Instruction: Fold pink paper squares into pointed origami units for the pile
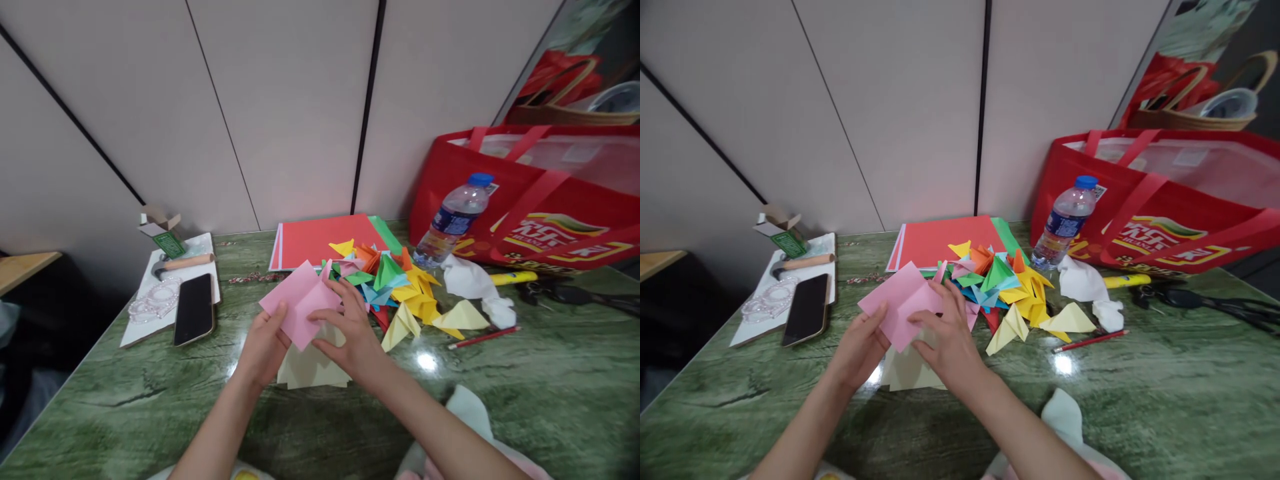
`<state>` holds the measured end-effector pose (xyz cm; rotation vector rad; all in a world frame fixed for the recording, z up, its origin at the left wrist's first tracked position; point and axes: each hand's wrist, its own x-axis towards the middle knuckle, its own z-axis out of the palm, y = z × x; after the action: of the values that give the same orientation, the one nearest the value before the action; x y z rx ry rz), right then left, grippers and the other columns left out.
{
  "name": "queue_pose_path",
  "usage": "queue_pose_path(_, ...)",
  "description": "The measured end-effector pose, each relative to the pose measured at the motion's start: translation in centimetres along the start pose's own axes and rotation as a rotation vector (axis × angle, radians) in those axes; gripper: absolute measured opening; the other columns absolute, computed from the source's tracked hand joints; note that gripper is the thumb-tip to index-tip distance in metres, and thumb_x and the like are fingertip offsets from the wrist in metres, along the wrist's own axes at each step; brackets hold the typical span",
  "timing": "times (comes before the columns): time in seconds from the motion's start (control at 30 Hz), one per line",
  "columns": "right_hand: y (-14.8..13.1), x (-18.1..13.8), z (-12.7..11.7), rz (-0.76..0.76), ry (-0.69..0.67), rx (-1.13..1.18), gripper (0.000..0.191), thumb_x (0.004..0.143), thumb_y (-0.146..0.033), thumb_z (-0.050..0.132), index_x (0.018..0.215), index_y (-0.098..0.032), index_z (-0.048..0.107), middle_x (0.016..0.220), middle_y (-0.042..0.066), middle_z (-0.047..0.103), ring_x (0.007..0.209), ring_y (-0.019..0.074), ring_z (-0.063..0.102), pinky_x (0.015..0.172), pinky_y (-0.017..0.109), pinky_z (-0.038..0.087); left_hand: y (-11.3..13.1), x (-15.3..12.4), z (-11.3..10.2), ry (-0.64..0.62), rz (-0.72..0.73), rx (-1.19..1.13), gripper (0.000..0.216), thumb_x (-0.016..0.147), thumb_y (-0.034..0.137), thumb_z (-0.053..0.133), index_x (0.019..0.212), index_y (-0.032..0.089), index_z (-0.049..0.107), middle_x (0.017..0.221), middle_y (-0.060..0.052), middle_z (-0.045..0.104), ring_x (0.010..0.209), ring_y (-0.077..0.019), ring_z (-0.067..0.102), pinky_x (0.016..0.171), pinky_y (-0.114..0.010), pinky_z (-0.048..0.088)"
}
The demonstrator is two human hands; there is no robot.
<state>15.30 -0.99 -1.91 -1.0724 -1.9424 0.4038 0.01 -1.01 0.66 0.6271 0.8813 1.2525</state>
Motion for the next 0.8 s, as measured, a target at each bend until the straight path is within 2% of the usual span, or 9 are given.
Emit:
queue_pose_path(0.1, -0.4, 0.0, -0.1, -0.039, -0.018, -0.023, 0.022, 0.065, -0.022, 0.069, 0.087, -0.026, 0.065, 0.135, 0.004, 0.032, 0.129, 0.0332, 0.013, 0.098, 0.053, 0.026, 0.1, -0.2, 0.2, -0.026, -0.039, -0.010, 0.027, 0.074, 0.024, 0.064, 0.097, 0.012, 0.062, 0.090, -0.009, 0.070, 0.085, -0.0218, 0.065, 0.076, -0.032, 0.052)
queue_pose_path(0.27, -0.7, 0.1, -0.2, -0.051, -0.004, 0.029, 0.012, 0.064, -0.029, 0.072, 0.075, -0.024, 0.067, 0.133, 0.004, 0.036, 0.128, 0.0314, 0.017, 0.100, 0.050, 0.025, 0.0, -0.5, 0.5, -0.044, -0.069, -0.012, 0.028, 0.075, 0.025, 0.062, 0.099, 0.011, 0.062, 0.092, -0.011, 0.070, 0.086, -0.0231, 0.064, 0.074, -0.032, 0.052)
queue_pose_path(0.47, -1.2, 0.2, -0.3, 0.026, 0.081, 0.092, 0.011, 0.068, -0.030, 0.069, 0.063, -0.022, 0.065, 0.135, 0.002, 0.034, 0.125, 0.0304, 0.026, 0.101, 0.049, 0.023, 0.0, -0.6, 0.5, -0.102, -0.087, -0.032, 0.028, 0.077, 0.026, 0.060, 0.101, 0.011, 0.061, 0.094, -0.011, 0.069, 0.088, -0.0238, 0.064, 0.075, -0.034, 0.052)
queue_pose_path(0.57, -1.4, 0.2, -0.3, 0.098, 0.085, 0.142, 0.009, 0.069, -0.029, 0.068, 0.064, -0.022, 0.066, 0.132, 0.004, 0.036, 0.122, 0.0295, 0.032, 0.099, 0.046, 0.027, -0.1, -0.6, 0.3, -0.154, -0.081, -0.026, 0.028, 0.078, 0.026, 0.059, 0.102, 0.012, 0.061, 0.096, -0.011, 0.069, 0.091, -0.0236, 0.062, 0.080, -0.035, 0.050)
queue_pose_path(0.67, -1.3, 0.2, -0.3, 0.201, 0.050, 0.220, 0.008, 0.066, -0.029, 0.070, 0.071, -0.022, 0.068, 0.116, 0.007, 0.046, 0.111, 0.0267, 0.043, 0.090, 0.039, 0.038, -0.2, -0.7, 0.1, -0.194, -0.085, 0.004, 0.028, 0.080, 0.026, 0.058, 0.105, 0.013, 0.061, 0.099, -0.011, 0.068, 0.095, -0.0234, 0.061, 0.084, -0.036, 0.048)
queue_pose_path(0.8, -1.0, 0.3, -0.2, 0.321, 0.016, 0.285, 0.007, 0.064, -0.027, 0.071, 0.067, -0.021, 0.068, 0.082, 0.004, 0.053, 0.080, 0.0196, 0.054, 0.069, 0.030, 0.045, -0.3, -0.8, 0.0, -0.269, -0.093, 0.093, 0.031, 0.080, 0.026, 0.058, 0.108, 0.012, 0.059, 0.101, -0.013, 0.067, 0.097, -0.0242, 0.060, 0.085, -0.037, 0.046)
